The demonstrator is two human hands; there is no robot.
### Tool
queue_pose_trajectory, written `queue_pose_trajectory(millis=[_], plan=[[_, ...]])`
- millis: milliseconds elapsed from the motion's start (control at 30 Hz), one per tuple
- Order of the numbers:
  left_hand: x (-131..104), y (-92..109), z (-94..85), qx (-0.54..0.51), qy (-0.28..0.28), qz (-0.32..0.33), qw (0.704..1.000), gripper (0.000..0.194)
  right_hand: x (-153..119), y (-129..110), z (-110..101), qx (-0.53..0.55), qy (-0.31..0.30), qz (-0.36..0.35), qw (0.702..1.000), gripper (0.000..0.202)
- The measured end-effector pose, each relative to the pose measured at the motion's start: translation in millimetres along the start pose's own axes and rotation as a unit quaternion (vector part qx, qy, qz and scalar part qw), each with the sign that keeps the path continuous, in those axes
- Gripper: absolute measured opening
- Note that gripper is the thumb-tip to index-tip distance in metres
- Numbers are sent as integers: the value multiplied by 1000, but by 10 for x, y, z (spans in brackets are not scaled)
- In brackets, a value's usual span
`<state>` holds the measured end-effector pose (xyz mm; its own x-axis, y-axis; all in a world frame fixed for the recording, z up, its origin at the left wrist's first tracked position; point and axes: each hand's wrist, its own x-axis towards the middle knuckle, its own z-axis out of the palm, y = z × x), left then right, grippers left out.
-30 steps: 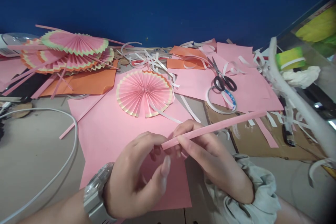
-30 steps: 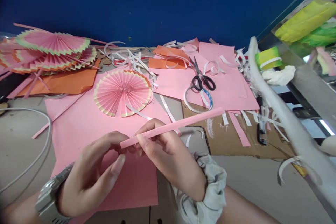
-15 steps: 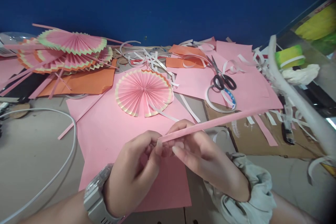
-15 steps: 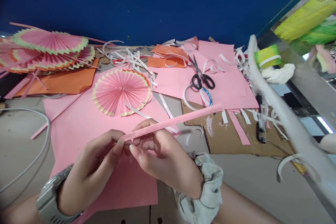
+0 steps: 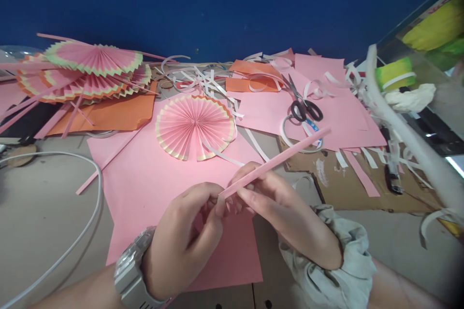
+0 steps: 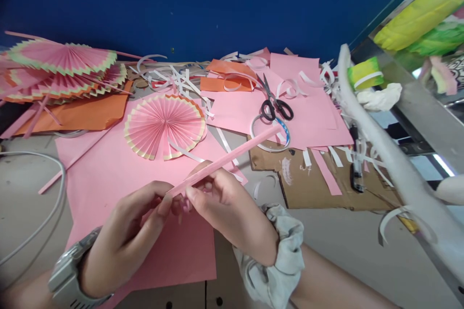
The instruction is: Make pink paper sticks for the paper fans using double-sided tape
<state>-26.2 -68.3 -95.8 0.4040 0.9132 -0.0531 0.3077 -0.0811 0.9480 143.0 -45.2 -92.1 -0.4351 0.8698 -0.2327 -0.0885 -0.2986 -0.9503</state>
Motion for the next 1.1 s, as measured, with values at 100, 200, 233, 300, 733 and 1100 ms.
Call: queue_pose_trajectory(millis=[100, 200, 233, 300, 733, 1100], plan=[[1, -1, 0, 4, 1, -1, 1000, 15, 1, 0, -15, 16, 3, 16, 1000, 8], [-2, 1, 4, 5, 7, -8, 1000, 15, -1, -34, 0, 23, 18, 27, 999, 7], [-3, 1, 5, 5, 10, -10, 1000, 15, -1, -48, 9, 22, 23, 31, 999, 8], [-4, 0, 8, 4, 9, -13, 1000, 15, -1, -66, 20, 13, 25, 33, 999, 9], [-3, -13, 17, -16, -3, -36, 999, 17, -6, -3, -77, 26, 13, 74, 997, 8], [-13, -83, 6, -58, 11, -56, 997, 26, 16, -9, -142, 97, 101, 59, 988, 12]])
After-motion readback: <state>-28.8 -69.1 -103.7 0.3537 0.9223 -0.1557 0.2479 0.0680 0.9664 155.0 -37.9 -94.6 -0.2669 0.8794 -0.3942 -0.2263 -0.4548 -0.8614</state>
